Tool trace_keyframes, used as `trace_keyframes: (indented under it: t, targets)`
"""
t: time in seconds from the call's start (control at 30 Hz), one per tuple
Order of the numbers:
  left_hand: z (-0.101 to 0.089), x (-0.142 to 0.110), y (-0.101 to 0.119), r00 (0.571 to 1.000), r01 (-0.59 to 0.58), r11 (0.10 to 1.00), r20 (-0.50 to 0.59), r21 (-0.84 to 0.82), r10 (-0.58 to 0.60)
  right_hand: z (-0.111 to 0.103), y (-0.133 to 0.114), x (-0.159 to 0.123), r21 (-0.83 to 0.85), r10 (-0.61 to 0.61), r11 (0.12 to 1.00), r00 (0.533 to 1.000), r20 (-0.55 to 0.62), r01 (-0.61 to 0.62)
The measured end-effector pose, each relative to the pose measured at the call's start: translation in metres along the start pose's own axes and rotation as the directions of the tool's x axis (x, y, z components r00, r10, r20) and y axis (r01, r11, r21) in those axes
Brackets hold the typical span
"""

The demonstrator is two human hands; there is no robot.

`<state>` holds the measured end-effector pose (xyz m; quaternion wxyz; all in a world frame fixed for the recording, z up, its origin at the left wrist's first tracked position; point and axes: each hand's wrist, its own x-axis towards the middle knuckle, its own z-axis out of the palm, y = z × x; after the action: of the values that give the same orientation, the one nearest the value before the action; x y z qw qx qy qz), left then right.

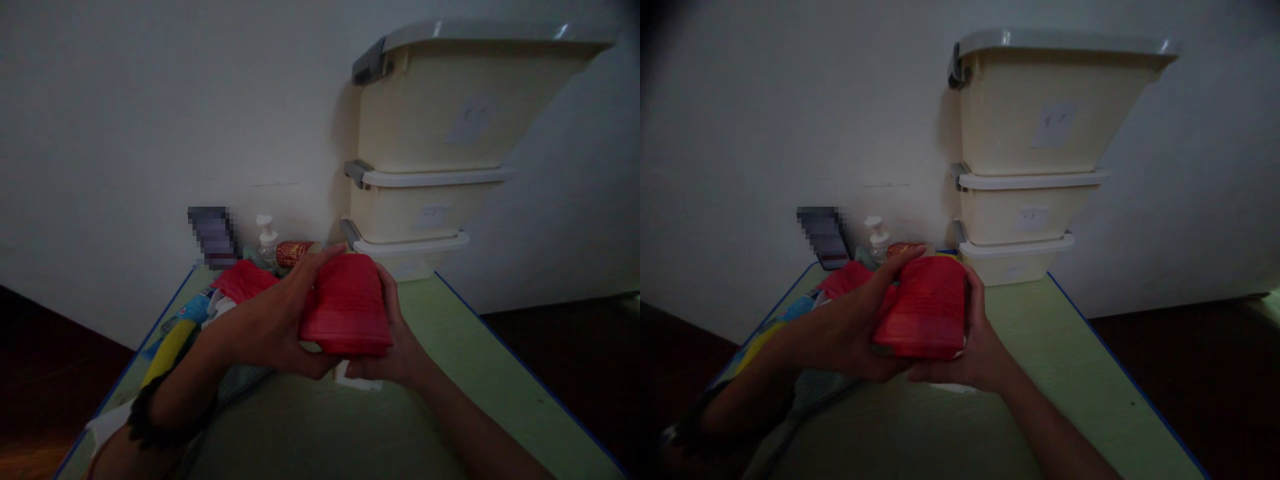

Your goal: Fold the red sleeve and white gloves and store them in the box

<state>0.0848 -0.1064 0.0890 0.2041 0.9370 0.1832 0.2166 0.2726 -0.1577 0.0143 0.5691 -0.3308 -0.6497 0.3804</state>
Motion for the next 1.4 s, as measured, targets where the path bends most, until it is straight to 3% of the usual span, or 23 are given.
trace_keyframes:
  t: [0.23,0.63,0.9,1.07,1.23,1.4]
  targets:
    - [-0.006,-0.006,0.011,0.999,-0.03,0.97,-0.012,0.243,0.034,-0.001,-0.009,0.003,-0.054,-0.024,0.998,0.994,0.11,0.03]
    - [-0.008,-0.006,0.007,0.998,0.061,0.998,0.003,0.027,-0.061,0.003,-0.005,-0.001,0.057,-0.019,0.998,0.999,-0.036,0.021]
    - [-0.008,-0.004,0.009,1.0,0.015,0.991,0.023,0.131,-0.019,0.001,-0.006,-0.001,-0.148,0.037,0.989,0.987,0.157,-0.014]
    - [-0.006,-0.005,0.008,0.999,0.018,0.991,0.037,0.132,-0.023,0.003,-0.004,-0.001,-0.107,0.024,0.994,0.993,0.118,-0.012]
    - [-0.008,-0.006,0.001,0.997,0.072,0.997,0.033,-0.013,-0.072,0.006,-0.003,-0.002,0.007,-0.002,1.0,1.0,-0.006,0.002]
    - [-0.008,-0.004,0.003,0.999,0.032,0.999,0.008,0.039,-0.032,0.002,-0.003,-0.002,-0.074,0.046,0.997,0.989,0.138,-0.036]
